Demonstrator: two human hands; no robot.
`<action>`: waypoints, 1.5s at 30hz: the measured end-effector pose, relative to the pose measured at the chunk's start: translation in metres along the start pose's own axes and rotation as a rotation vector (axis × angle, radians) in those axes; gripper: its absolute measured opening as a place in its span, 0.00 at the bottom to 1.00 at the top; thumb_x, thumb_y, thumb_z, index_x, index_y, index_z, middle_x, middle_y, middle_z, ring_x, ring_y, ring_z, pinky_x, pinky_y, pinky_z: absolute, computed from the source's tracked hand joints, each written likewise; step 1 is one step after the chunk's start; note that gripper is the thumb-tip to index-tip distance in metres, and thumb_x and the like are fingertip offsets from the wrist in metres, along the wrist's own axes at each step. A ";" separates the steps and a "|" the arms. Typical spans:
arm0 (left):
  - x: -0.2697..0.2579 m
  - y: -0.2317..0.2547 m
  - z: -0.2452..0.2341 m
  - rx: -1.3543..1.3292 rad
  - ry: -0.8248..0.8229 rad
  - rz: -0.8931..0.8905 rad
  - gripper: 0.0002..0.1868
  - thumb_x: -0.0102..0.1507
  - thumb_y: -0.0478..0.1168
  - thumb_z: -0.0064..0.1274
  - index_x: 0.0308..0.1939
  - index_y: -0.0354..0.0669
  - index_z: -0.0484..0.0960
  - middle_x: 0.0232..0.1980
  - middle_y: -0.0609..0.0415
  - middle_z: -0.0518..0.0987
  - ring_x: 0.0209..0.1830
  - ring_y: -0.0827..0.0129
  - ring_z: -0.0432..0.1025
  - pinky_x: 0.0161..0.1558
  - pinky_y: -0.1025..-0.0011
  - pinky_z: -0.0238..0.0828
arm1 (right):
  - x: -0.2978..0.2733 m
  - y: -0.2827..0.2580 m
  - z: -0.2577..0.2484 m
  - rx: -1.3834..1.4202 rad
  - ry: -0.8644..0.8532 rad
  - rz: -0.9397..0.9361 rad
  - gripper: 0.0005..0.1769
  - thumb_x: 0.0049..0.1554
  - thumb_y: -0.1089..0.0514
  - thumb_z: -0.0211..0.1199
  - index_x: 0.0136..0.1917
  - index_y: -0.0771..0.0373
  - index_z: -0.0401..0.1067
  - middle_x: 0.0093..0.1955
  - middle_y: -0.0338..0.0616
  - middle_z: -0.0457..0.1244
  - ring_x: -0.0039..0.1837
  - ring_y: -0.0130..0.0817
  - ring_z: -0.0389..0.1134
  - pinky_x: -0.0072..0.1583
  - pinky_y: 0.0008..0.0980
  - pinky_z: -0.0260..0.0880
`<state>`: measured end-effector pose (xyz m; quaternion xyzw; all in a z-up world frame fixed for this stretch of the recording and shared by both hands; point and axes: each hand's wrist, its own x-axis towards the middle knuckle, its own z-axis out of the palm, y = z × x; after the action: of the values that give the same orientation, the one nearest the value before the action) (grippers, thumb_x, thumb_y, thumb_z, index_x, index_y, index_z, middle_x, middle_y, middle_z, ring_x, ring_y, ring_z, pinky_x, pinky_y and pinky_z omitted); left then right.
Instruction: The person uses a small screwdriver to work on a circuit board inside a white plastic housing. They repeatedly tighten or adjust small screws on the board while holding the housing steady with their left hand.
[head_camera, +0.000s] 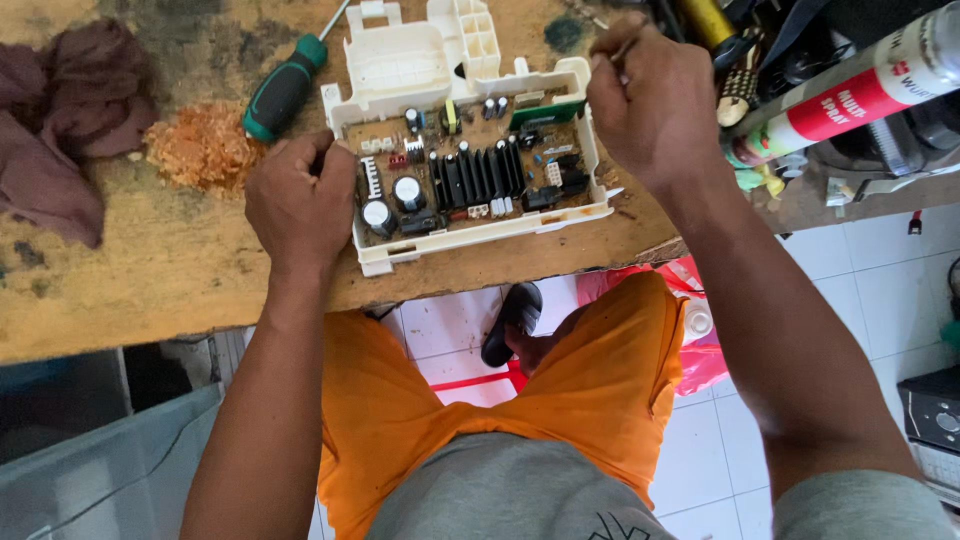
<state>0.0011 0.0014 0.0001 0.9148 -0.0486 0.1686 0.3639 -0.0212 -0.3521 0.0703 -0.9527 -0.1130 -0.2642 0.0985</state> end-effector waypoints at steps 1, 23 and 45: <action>-0.001 -0.001 0.000 0.005 -0.001 -0.006 0.19 0.67 0.48 0.51 0.23 0.48 0.68 0.24 0.50 0.63 0.26 0.63 0.62 0.27 0.53 0.47 | -0.004 -0.002 0.002 0.006 -0.005 -0.001 0.13 0.65 0.59 0.56 0.45 0.69 0.77 0.37 0.55 0.68 0.38 0.62 0.70 0.38 0.54 0.63; -0.002 -0.001 0.001 -0.059 -0.001 -0.027 0.19 0.67 0.49 0.51 0.23 0.50 0.70 0.24 0.54 0.62 0.25 0.62 0.58 0.28 0.53 0.44 | -0.023 -0.005 -0.041 0.313 -0.216 -0.239 0.05 0.70 0.70 0.63 0.53 0.70 0.79 0.48 0.48 0.71 0.46 0.39 0.73 0.46 0.35 0.69; -0.003 -0.011 0.006 -0.096 -0.009 -0.004 0.17 0.70 0.50 0.52 0.27 0.51 0.78 0.25 0.55 0.66 0.26 0.62 0.60 0.29 0.51 0.45 | -0.027 0.006 -0.019 0.209 -0.166 -0.175 0.20 0.71 0.64 0.56 0.37 0.71 0.73 0.53 0.46 0.71 0.41 0.42 0.70 0.44 0.45 0.67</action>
<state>0.0021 0.0052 -0.0121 0.8972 -0.0566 0.1613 0.4072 -0.0511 -0.3664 0.0714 -0.9424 -0.2303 -0.1792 0.1637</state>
